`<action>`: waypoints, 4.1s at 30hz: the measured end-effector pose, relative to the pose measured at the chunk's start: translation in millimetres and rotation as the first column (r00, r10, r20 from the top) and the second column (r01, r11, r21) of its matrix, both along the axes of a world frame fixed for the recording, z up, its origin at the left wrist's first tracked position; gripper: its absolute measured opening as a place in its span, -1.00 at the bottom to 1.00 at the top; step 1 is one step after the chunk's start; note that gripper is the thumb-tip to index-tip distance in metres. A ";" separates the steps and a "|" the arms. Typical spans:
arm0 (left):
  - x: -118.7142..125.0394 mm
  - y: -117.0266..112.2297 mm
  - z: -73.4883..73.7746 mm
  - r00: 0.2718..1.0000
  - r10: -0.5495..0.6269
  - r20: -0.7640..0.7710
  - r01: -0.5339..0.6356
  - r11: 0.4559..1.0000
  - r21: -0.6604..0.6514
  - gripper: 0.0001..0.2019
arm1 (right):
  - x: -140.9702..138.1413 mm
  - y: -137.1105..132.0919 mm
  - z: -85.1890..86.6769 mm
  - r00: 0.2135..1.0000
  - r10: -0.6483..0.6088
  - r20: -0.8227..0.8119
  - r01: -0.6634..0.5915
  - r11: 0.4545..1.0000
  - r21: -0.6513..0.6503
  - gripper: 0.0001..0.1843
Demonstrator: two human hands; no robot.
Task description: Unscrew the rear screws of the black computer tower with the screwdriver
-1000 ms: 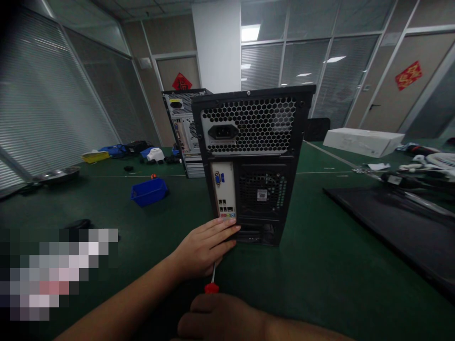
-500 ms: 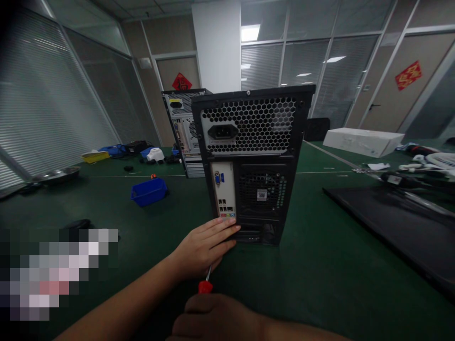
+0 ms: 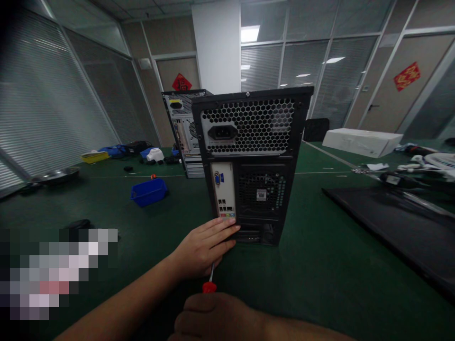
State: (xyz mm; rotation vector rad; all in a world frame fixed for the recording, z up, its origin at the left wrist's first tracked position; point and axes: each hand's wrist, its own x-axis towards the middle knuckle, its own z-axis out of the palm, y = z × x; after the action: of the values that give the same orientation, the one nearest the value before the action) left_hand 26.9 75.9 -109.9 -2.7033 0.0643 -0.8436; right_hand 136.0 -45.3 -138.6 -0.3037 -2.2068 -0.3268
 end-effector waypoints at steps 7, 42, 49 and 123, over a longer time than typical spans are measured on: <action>0.6 1.7 -5.0 1.000 0.010 -0.012 -0.011 1.000 -0.010 -0.71 | 4.1 0.0 -30.6 0.939 -0.072 0.337 0.115 0.987 -0.111 -0.80; 1.0 0.6 -0.4 1.000 -0.001 0.015 0.001 1.000 -0.005 -0.72 | -0.7 -1.2 5.9 1.000 -0.021 0.011 0.021 0.999 0.024 -0.63; 1.1 0.0 -0.2 1.000 -0.009 0.015 0.009 1.000 0.003 -0.73 | 3.0 -2.5 -25.2 0.983 -0.090 0.161 0.094 0.995 -0.017 -0.85; 2.4 0.3 -2.4 0.998 -0.003 0.059 0.002 1.000 0.007 -0.78 | -8.1 -3.5 13.2 0.994 -0.109 -0.032 0.110 0.994 0.015 -0.58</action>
State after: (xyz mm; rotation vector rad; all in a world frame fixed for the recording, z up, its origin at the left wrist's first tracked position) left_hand 29.4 76.1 -112.3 -2.6704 0.0574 -0.9208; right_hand 127.8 -48.8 -125.4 -0.4188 -2.1599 -0.3976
